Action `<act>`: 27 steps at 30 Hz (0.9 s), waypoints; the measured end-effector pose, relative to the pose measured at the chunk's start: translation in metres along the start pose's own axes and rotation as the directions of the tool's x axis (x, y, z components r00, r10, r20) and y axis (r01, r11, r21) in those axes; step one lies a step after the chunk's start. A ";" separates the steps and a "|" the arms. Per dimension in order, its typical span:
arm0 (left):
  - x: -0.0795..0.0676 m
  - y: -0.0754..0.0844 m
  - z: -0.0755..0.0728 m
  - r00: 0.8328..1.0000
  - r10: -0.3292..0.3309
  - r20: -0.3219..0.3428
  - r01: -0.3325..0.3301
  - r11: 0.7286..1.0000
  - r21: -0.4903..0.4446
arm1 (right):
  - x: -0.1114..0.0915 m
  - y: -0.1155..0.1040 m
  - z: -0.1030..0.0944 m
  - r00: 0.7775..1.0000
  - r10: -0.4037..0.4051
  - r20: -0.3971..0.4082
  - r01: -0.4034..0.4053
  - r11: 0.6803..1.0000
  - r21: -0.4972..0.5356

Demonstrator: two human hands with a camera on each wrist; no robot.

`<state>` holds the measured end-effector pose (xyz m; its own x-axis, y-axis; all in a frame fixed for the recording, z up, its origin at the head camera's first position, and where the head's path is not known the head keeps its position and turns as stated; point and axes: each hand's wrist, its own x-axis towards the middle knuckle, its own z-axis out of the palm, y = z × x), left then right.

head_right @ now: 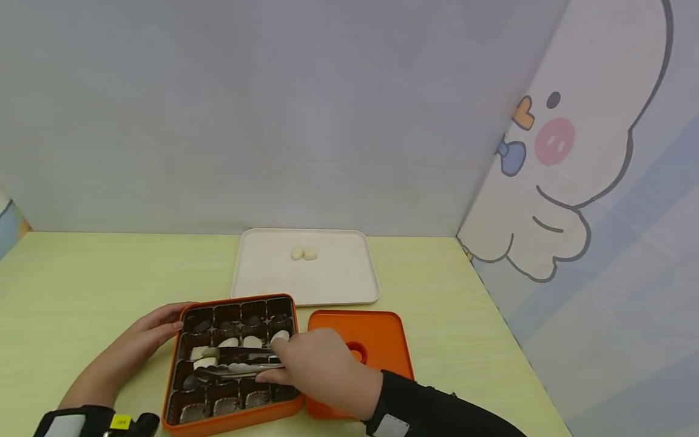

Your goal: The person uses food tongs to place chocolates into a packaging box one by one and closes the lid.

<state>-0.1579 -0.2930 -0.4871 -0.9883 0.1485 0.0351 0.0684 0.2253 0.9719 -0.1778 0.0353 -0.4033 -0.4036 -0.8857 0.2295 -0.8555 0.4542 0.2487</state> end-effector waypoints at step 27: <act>0.001 -0.004 -0.002 1.000 0.007 0.000 -0.007 1.000 -0.001 | -0.001 -0.013 -0.006 1.000 0.012 0.028 -0.013 0.999 0.053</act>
<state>-0.1593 -0.2955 -0.4905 -0.9878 0.1497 0.0422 0.0754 0.2235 0.9718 -0.1647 0.0313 -0.4011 -0.4224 -0.8828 0.2056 -0.8661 0.4600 0.1955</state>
